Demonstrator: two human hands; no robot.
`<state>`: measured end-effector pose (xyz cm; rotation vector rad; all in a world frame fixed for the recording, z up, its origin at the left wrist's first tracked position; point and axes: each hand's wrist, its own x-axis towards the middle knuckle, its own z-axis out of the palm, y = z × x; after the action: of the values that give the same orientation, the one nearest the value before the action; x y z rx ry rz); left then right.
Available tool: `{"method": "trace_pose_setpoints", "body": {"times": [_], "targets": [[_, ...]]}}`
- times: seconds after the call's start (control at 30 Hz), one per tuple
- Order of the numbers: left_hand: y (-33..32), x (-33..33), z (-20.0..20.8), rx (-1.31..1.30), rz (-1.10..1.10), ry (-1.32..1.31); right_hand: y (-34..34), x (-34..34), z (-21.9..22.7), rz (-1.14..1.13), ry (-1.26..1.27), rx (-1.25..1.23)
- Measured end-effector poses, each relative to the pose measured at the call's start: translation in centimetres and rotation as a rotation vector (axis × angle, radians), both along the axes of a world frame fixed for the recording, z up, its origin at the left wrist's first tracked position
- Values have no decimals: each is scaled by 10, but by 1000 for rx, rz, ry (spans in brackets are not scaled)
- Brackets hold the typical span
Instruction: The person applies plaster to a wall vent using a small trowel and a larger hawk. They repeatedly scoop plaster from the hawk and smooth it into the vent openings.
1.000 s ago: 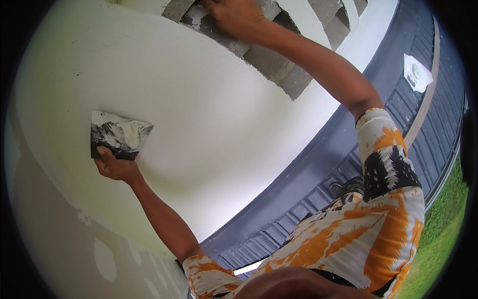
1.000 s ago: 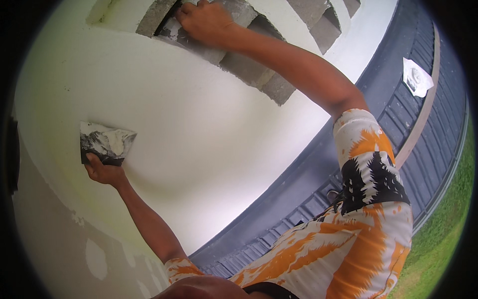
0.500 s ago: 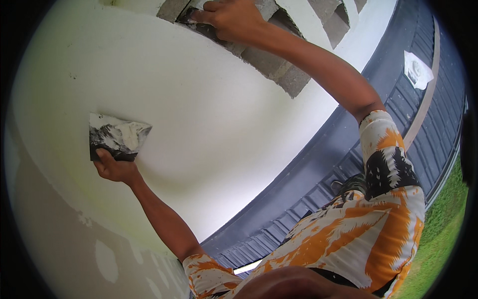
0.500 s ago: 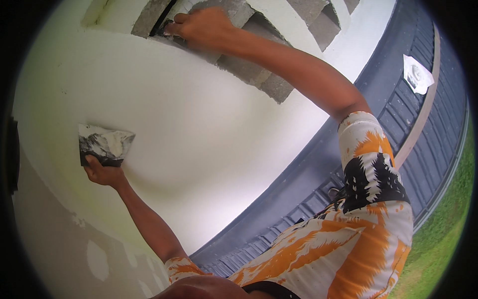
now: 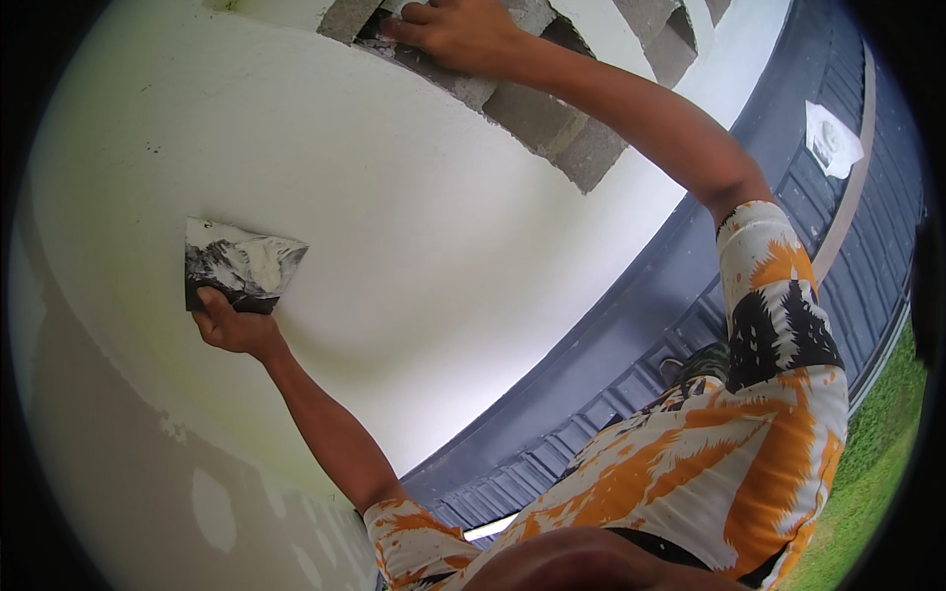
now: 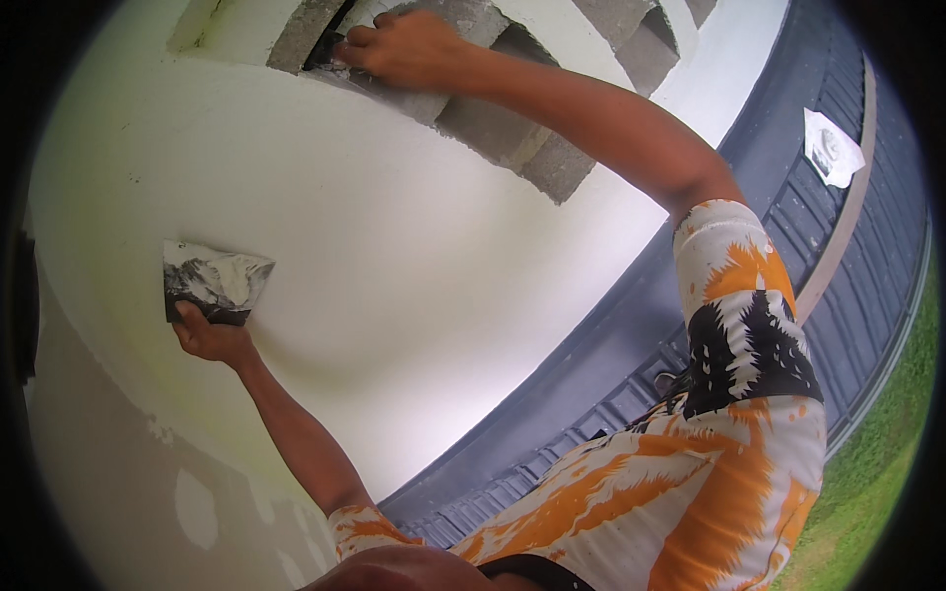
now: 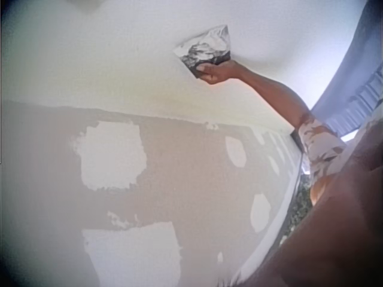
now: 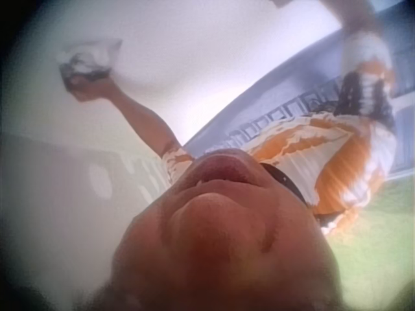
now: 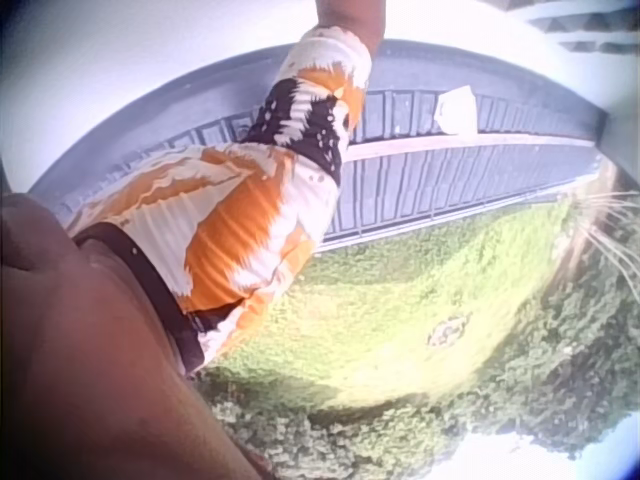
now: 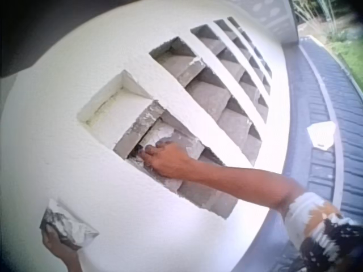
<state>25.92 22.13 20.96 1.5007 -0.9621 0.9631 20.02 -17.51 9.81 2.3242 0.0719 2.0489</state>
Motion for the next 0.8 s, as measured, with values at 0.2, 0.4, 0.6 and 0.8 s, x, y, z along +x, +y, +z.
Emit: {"method": "trace_pose_setpoints", "body": {"times": [0.2,0.4,0.6,0.8], "targets": [[-7,-5,0,-12,12,-54,4,0,1,-210,76,249],[4,5,1,35,-31,-28,25,-5,-18,-53,181,178],[4,4,0,39,-6,-44,18,-13,-6,6,133,137],[1,4,0,42,5,-52,3,-5,-1,-77,229,-50]]}}
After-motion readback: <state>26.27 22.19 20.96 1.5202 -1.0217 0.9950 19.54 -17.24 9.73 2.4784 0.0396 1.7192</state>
